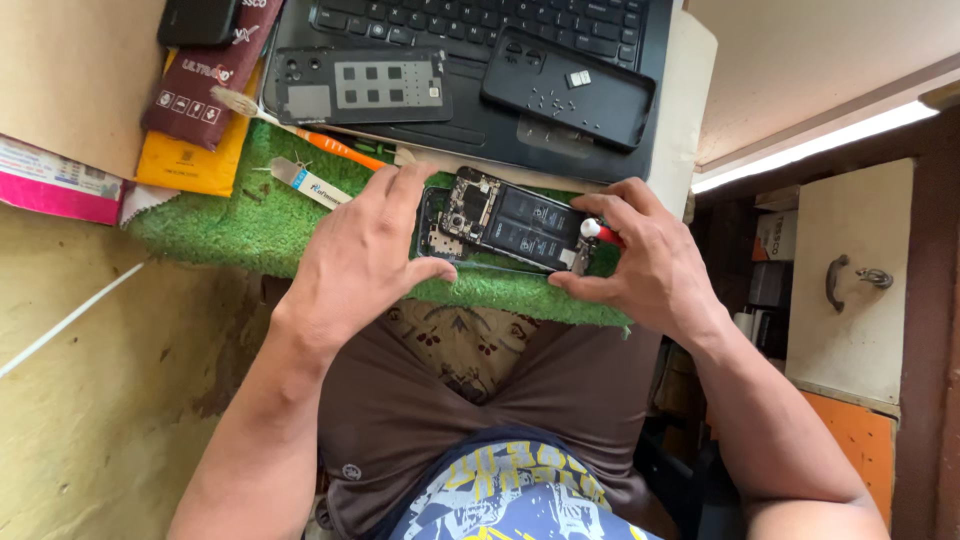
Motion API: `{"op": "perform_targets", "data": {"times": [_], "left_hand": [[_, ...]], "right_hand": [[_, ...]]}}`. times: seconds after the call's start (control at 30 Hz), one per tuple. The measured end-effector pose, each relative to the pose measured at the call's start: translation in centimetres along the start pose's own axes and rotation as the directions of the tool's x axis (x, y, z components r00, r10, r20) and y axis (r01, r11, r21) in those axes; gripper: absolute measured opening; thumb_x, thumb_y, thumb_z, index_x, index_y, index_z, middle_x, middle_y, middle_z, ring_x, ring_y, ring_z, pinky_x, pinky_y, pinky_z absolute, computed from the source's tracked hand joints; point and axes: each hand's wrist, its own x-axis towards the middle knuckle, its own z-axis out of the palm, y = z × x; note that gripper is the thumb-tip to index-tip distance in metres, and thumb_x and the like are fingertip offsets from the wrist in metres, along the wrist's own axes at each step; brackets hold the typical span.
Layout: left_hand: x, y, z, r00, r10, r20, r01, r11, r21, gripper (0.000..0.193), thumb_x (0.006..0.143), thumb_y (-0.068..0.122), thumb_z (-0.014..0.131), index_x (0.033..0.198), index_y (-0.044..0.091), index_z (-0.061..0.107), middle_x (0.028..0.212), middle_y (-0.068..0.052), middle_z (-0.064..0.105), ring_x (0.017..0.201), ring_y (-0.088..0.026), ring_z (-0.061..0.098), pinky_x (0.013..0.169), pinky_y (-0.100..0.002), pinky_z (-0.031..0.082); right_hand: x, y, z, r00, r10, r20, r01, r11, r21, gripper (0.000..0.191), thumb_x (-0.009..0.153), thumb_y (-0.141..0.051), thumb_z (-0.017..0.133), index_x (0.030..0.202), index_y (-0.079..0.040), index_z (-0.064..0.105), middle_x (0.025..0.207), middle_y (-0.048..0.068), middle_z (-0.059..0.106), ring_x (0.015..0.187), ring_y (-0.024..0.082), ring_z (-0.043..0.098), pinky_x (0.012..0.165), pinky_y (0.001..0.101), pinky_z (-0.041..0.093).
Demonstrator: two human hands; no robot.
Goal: The person repairs a disassembled smartphone at a workbench. They use a screwdriver to unscrew components, peel adhesive and a black film from the phone frame, and press a new frame onto the phone body, working with small screws and parts laid out on a green mat.
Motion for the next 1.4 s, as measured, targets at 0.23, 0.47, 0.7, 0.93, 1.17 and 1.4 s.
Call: {"op": "perform_targets", "data": {"times": [0.23,0.47,0.7,0.93,1.17,1.4], "left_hand": [[0.3,-0.5,-0.3,0.997,0.065,-0.032,-0.067,0.997,-0.044,0.093,0.063,0.035,0.092,0.137,-0.001,0.049,0.124,-0.022,0.060,0.101,-0.045,0.063,0.083,-0.049,0.052],[0.3,-1.1,-0.4,0.996,0.089,-0.028,-0.091,0.994,-0.064,0.086,0.063,0.037,0.094,0.129,-0.001,0.056,0.116,-0.019,0.060,0.099,-0.044,0.063,0.081,-0.050,0.052],[0.3,-1.4,-0.3,0.985,0.148,-0.092,-0.153,0.987,-0.050,0.081,0.056,0.033,0.096,0.123,0.003,0.061,0.110,-0.015,0.061,0.096,-0.041,0.065,0.079,-0.048,0.054],[0.5,-1.4,-0.3,0.983,0.156,-0.099,-0.163,0.984,-0.071,0.078,0.059,0.039,0.097,0.117,0.003,0.062,0.107,-0.013,0.062,0.089,-0.039,0.067,0.076,-0.047,0.055],[0.9,-1.5,-0.1,0.975,0.146,-0.167,-0.160,0.984,-0.079,0.076,0.063,0.037,0.096,0.120,0.002,0.062,0.107,-0.013,0.061,0.090,-0.035,0.068,0.077,-0.043,0.057],[0.9,-0.7,-0.5,0.951,0.222,-0.216,-0.253,0.959,-0.129,0.087,0.063,0.031,0.092,0.133,-0.004,0.053,0.113,-0.019,0.058,0.089,-0.038,0.066,0.075,-0.045,0.055]], "right_hand": [[0.4,0.9,0.2,0.999,0.030,-0.009,-0.030,0.999,0.025,0.071,0.058,-0.038,0.093,0.117,-0.005,0.072,0.103,0.011,0.062,0.086,0.025,0.064,0.074,0.0378,0.055],[-0.1,2.8,-0.8,1.000,-0.002,-0.011,0.005,0.959,0.285,0.065,0.069,-0.043,0.089,0.116,-0.001,0.073,0.105,0.003,0.062,0.091,0.011,0.062,0.071,0.0255,0.052],[-0.7,4.3,-1.9,0.995,0.095,-0.012,-0.061,0.730,0.681,0.076,0.069,-0.053,0.088,0.116,0.004,0.072,0.093,-0.004,0.053,0.061,0.001,0.038,0.058,0.0203,0.027],[-0.5,4.7,-1.7,0.997,0.054,-0.052,0.000,0.695,0.719,0.080,0.073,-0.058,0.086,0.119,0.005,0.072,0.095,-0.005,0.054,0.068,0.002,0.037,0.063,0.0210,0.028],[-0.4,4.8,-1.5,0.997,0.058,-0.041,-0.010,0.689,0.725,0.078,0.073,-0.055,0.086,0.120,0.006,0.071,0.096,-0.004,0.052,0.067,0.002,0.037,0.063,0.0200,0.030],[-0.2,5.1,-1.2,0.997,0.071,-0.035,-0.024,0.696,0.717,0.076,0.073,-0.052,0.086,0.121,0.006,0.071,0.097,-0.005,0.051,0.068,0.001,0.036,0.064,0.0196,0.029]]}}
